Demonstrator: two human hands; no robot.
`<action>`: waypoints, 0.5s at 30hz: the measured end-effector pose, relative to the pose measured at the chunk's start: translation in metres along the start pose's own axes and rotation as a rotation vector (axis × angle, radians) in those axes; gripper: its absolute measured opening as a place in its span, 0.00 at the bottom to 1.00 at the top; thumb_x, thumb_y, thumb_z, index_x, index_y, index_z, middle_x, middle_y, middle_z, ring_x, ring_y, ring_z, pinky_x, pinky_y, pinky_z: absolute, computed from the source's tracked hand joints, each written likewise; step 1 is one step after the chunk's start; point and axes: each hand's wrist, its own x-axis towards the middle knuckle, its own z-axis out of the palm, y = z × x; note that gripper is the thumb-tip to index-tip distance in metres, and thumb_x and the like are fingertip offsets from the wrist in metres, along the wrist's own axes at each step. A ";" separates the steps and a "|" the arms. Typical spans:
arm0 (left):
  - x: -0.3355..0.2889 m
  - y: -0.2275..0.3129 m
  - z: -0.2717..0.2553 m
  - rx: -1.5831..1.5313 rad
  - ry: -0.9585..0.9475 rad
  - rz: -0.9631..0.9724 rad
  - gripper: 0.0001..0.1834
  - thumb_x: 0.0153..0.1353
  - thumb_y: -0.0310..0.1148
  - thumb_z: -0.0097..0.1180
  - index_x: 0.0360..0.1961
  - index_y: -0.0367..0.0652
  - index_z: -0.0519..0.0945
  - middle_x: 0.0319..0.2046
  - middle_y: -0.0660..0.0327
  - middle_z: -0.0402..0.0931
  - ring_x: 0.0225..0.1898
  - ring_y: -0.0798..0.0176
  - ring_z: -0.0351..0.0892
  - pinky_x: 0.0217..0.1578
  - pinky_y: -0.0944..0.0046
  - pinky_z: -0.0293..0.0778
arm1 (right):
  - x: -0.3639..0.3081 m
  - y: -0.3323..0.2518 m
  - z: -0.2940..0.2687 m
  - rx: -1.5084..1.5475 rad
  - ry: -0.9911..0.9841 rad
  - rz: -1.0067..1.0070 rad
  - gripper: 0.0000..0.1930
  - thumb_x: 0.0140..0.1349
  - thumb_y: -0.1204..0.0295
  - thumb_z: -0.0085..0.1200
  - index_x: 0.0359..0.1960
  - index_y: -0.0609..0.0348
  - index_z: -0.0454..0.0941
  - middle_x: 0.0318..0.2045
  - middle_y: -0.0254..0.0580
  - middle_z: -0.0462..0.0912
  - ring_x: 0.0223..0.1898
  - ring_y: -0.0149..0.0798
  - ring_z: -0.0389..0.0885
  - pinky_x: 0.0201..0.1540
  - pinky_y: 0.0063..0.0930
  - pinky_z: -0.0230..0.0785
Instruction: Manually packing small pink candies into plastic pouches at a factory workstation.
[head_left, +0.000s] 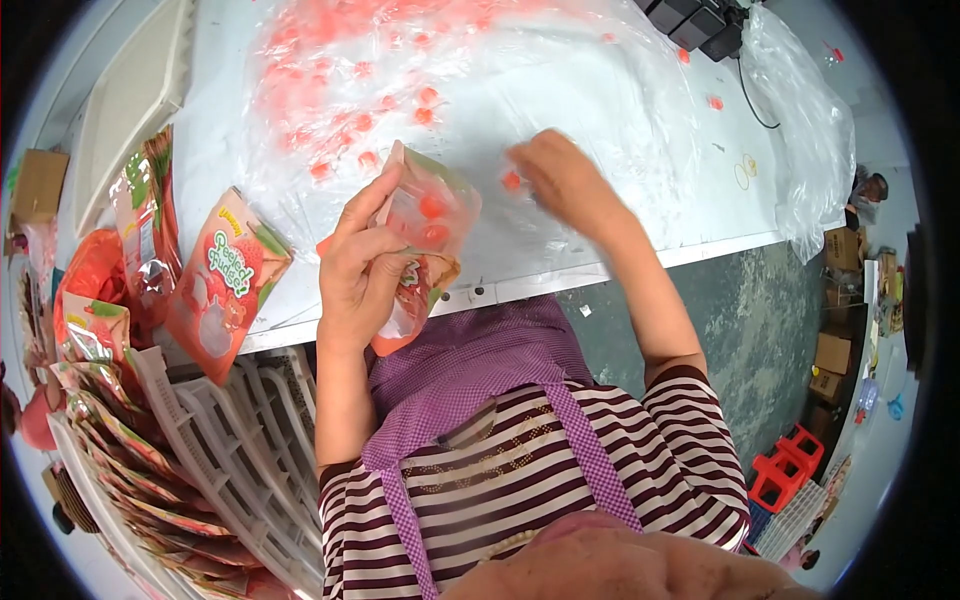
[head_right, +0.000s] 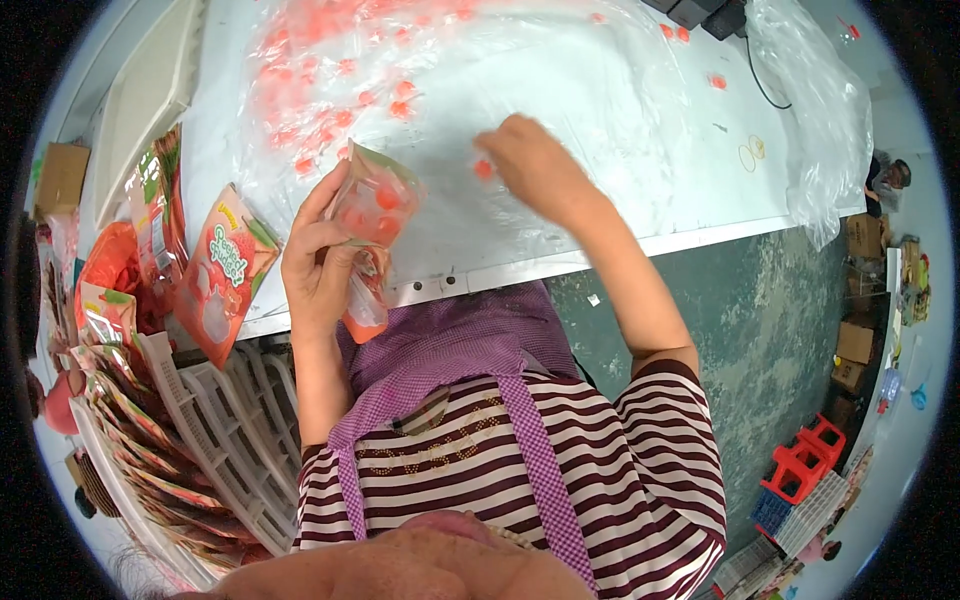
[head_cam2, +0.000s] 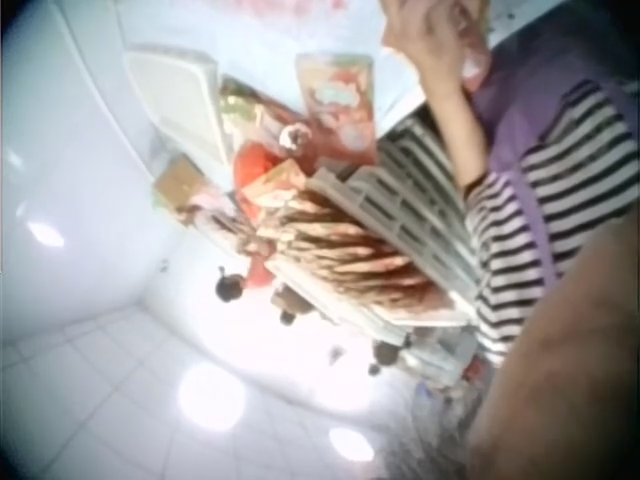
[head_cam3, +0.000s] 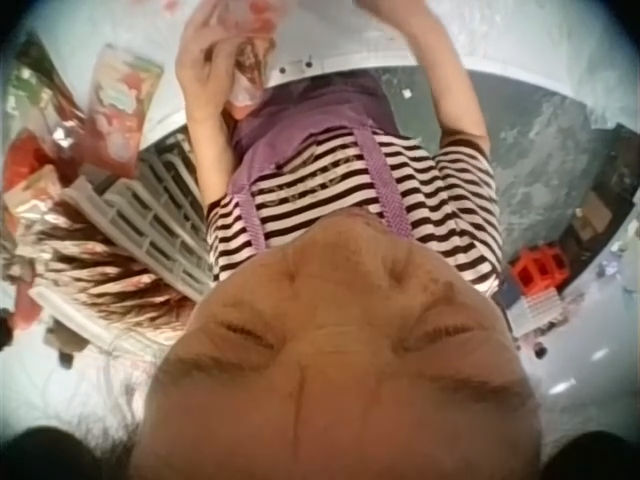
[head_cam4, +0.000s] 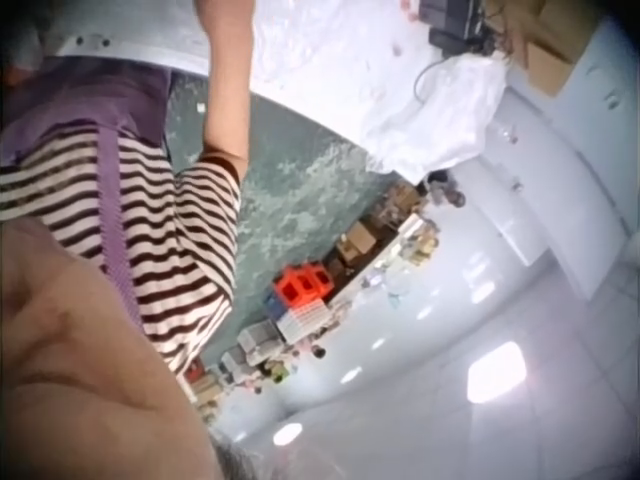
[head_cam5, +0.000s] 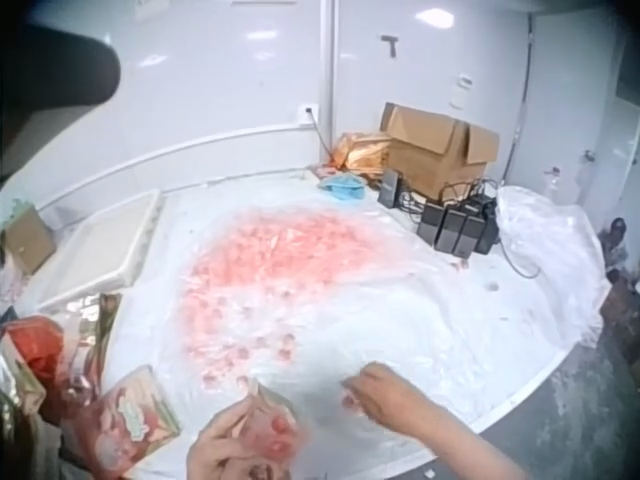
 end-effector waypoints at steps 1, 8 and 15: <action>0.002 0.000 0.001 -0.002 -0.002 0.001 0.04 0.53 0.18 0.52 0.30 0.37 0.73 0.58 0.46 0.63 0.61 0.46 0.61 0.59 0.53 0.60 | -0.004 -0.005 0.006 -0.010 -0.058 -0.058 0.13 0.53 0.74 0.54 0.42 0.55 0.74 0.34 0.44 0.74 0.38 0.45 0.72 0.39 0.33 0.68; 0.005 0.002 0.005 0.163 -0.094 0.027 0.07 0.48 0.15 0.52 0.28 0.38 0.75 0.57 0.48 0.65 0.61 0.46 0.61 0.57 0.55 0.62 | -0.008 -0.029 0.013 -0.207 -0.099 0.005 0.13 0.50 0.73 0.57 0.39 0.57 0.75 0.34 0.44 0.72 0.37 0.45 0.72 0.37 0.34 0.69; 0.003 -0.007 0.009 0.208 -0.136 0.097 0.07 0.46 0.15 0.53 0.27 0.38 0.75 0.57 0.47 0.65 0.61 0.44 0.60 0.57 0.54 0.61 | -0.008 -0.017 0.007 -0.040 -0.029 0.032 0.08 0.50 0.76 0.56 0.33 0.59 0.76 0.29 0.42 0.73 0.33 0.43 0.73 0.34 0.32 0.69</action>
